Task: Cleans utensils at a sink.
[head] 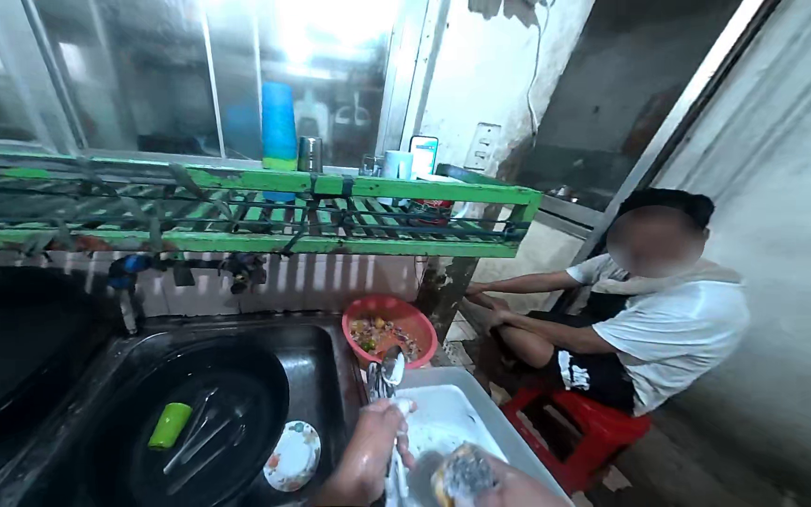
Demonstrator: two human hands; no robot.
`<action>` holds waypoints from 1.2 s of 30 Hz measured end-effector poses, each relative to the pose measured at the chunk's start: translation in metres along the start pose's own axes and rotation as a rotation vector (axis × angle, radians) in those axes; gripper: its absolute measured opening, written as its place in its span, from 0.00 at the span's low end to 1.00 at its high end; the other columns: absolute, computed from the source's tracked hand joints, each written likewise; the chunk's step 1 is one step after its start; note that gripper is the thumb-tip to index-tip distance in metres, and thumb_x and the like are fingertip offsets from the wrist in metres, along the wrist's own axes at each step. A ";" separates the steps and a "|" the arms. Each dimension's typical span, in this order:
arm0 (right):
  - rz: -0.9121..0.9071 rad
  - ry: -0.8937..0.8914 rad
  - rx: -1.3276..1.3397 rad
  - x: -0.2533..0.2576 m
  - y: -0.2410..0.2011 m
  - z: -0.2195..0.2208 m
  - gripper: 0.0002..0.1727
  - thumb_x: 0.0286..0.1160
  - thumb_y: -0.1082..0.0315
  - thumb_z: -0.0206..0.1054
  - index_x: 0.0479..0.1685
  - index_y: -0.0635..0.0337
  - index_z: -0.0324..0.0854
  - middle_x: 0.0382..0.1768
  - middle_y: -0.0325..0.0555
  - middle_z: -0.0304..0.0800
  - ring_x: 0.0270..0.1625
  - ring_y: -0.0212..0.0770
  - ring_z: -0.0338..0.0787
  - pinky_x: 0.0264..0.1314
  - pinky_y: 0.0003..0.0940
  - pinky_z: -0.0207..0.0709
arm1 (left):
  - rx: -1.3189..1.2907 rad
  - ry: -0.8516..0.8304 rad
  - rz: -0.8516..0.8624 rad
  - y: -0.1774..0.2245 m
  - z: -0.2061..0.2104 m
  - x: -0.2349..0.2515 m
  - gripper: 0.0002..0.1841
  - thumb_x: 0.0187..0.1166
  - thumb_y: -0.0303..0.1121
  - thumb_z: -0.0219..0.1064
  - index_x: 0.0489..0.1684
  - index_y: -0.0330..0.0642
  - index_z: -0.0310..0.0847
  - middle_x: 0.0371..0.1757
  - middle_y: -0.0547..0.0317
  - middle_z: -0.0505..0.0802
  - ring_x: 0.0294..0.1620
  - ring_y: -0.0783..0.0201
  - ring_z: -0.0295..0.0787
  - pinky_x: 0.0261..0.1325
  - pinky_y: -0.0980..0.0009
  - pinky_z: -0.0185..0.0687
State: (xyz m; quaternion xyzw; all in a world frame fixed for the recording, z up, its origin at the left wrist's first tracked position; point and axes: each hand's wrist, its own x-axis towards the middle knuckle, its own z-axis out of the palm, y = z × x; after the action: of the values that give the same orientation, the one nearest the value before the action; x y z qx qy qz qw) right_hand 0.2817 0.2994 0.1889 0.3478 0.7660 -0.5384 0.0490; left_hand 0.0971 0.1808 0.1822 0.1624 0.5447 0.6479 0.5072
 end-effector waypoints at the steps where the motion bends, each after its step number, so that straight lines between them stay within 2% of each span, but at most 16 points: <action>1: -0.016 0.139 0.121 0.001 -0.003 -0.005 0.34 0.71 0.73 0.74 0.78 0.68 0.68 0.57 0.59 0.90 0.57 0.49 0.92 0.64 0.50 0.84 | 0.095 -0.021 -0.050 0.003 -0.001 0.000 0.12 0.93 0.31 0.53 0.59 0.35 0.80 0.28 0.63 0.77 0.18 0.69 0.75 0.26 0.74 0.81; 4: -0.132 0.379 0.405 0.006 -0.018 -0.006 0.35 0.63 0.70 0.76 0.74 0.65 0.69 0.50 0.52 0.91 0.47 0.43 0.94 0.52 0.42 0.90 | 0.368 -0.132 -0.197 0.002 0.012 -0.006 0.10 0.91 0.31 0.55 0.60 0.36 0.76 0.29 0.62 0.78 0.16 0.71 0.73 0.22 0.76 0.77; 7: -0.127 0.492 0.427 0.014 -0.023 0.002 0.37 0.63 0.70 0.80 0.76 0.65 0.72 0.56 0.55 0.90 0.54 0.45 0.92 0.60 0.45 0.86 | 0.532 -0.156 -0.234 -0.002 0.030 -0.013 0.15 0.92 0.31 0.54 0.70 0.35 0.73 0.35 0.57 0.81 0.19 0.70 0.72 0.24 0.74 0.72; 9: -0.125 0.560 0.518 0.019 -0.015 0.015 0.36 0.64 0.69 0.78 0.76 0.66 0.70 0.54 0.56 0.90 0.51 0.43 0.92 0.57 0.43 0.87 | 0.577 -0.101 -0.219 0.001 0.036 -0.018 0.22 0.92 0.29 0.53 0.83 0.37 0.69 0.37 0.53 0.83 0.22 0.67 0.73 0.28 0.70 0.73; 11: -0.104 0.512 0.557 0.019 -0.010 0.030 0.37 0.68 0.67 0.77 0.79 0.66 0.66 0.55 0.55 0.89 0.52 0.42 0.92 0.57 0.43 0.87 | 0.647 -0.053 -0.208 0.003 0.037 -0.022 0.22 0.90 0.27 0.53 0.82 0.37 0.69 0.36 0.52 0.83 0.24 0.65 0.73 0.31 0.68 0.73; 14: -0.034 0.481 0.336 0.028 -0.009 0.024 0.38 0.71 0.67 0.76 0.83 0.64 0.67 0.63 0.60 0.87 0.63 0.49 0.89 0.69 0.50 0.80 | 0.724 -0.040 -0.197 -0.002 0.034 -0.023 0.22 0.89 0.25 0.53 0.81 0.34 0.71 0.52 0.41 0.88 0.39 0.56 0.81 0.48 0.59 0.78; 15: -0.023 0.515 0.234 0.032 -0.010 0.017 0.36 0.72 0.67 0.76 0.82 0.64 0.69 0.64 0.62 0.87 0.66 0.52 0.88 0.73 0.52 0.78 | 0.729 -0.036 -0.196 -0.006 0.033 -0.022 0.21 0.89 0.25 0.53 0.80 0.34 0.72 0.54 0.40 0.88 0.40 0.55 0.82 0.50 0.58 0.78; 18: -0.003 0.601 0.095 0.037 -0.017 0.011 0.34 0.76 0.66 0.74 0.82 0.65 0.69 0.66 0.64 0.87 0.70 0.55 0.87 0.76 0.54 0.75 | 0.708 -0.005 -0.218 -0.007 0.035 -0.020 0.21 0.89 0.24 0.53 0.80 0.36 0.72 0.53 0.42 0.87 0.37 0.58 0.79 0.45 0.60 0.77; 20: -0.025 0.559 0.085 0.033 -0.017 0.026 0.35 0.75 0.67 0.73 0.83 0.65 0.67 0.66 0.65 0.87 0.69 0.57 0.87 0.76 0.55 0.76 | 0.712 0.010 -0.226 -0.004 0.035 -0.020 0.22 0.89 0.24 0.53 0.81 0.36 0.72 0.54 0.42 0.87 0.37 0.57 0.79 0.45 0.60 0.77; 24: -0.032 0.473 -0.044 0.035 -0.017 0.034 0.35 0.74 0.68 0.74 0.83 0.64 0.68 0.65 0.65 0.87 0.70 0.58 0.87 0.77 0.56 0.75 | 0.762 -0.011 -0.236 -0.003 0.025 -0.023 0.22 0.88 0.23 0.54 0.81 0.33 0.71 0.63 0.35 0.87 0.55 0.49 0.86 0.61 0.55 0.79; 25: -0.017 0.509 -0.059 0.040 -0.016 0.027 0.35 0.75 0.68 0.73 0.83 0.64 0.68 0.66 0.65 0.87 0.71 0.59 0.86 0.78 0.56 0.74 | 0.748 -0.007 -0.241 -0.005 0.022 -0.023 0.23 0.87 0.22 0.55 0.81 0.33 0.71 0.59 0.38 0.88 0.51 0.52 0.85 0.57 0.57 0.79; 27: -0.062 0.650 0.051 0.049 -0.011 0.009 0.34 0.77 0.66 0.73 0.82 0.67 0.68 0.67 0.65 0.86 0.71 0.57 0.86 0.78 0.55 0.75 | 0.645 0.005 -0.251 -0.012 0.016 -0.023 0.24 0.84 0.21 0.56 0.81 0.35 0.69 0.40 0.51 0.83 0.29 0.65 0.73 0.34 0.68 0.71; 28: -0.091 0.703 0.170 0.052 -0.008 0.001 0.35 0.78 0.63 0.72 0.83 0.67 0.65 0.68 0.65 0.85 0.69 0.56 0.87 0.75 0.54 0.77 | 0.580 -0.003 -0.259 -0.012 0.015 -0.023 0.24 0.84 0.21 0.56 0.81 0.35 0.69 0.36 0.54 0.82 0.24 0.68 0.69 0.29 0.70 0.67; 31: -0.040 0.631 0.380 0.045 -0.010 -0.005 0.44 0.77 0.54 0.72 0.90 0.59 0.56 0.70 0.62 0.82 0.68 0.52 0.86 0.69 0.53 0.80 | 0.483 -0.073 -0.239 -0.010 0.016 -0.028 0.20 0.87 0.26 0.57 0.76 0.35 0.73 0.34 0.56 0.85 0.19 0.71 0.72 0.24 0.73 0.71; 33: -0.019 0.561 0.362 0.034 -0.016 0.006 0.41 0.74 0.58 0.76 0.85 0.63 0.63 0.66 0.61 0.84 0.63 0.50 0.88 0.66 0.51 0.82 | 0.470 -0.152 -0.252 -0.005 0.017 -0.031 0.18 0.89 0.30 0.56 0.75 0.36 0.73 0.36 0.56 0.85 0.21 0.69 0.75 0.27 0.73 0.75; 36: -0.176 0.674 0.374 0.025 -0.007 0.003 0.37 0.70 0.62 0.74 0.80 0.67 0.67 0.58 0.57 0.87 0.53 0.44 0.90 0.56 0.47 0.86 | 0.431 -0.240 -0.201 -0.010 0.011 -0.031 0.15 0.92 0.35 0.53 0.67 0.37 0.76 0.34 0.60 0.84 0.20 0.71 0.76 0.25 0.76 0.76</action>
State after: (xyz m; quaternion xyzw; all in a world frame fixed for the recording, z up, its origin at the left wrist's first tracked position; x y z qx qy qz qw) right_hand 0.2575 0.3075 0.1812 0.4410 0.6549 -0.5263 -0.3158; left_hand 0.1240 0.1604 0.1876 0.2874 0.6192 0.4396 0.5836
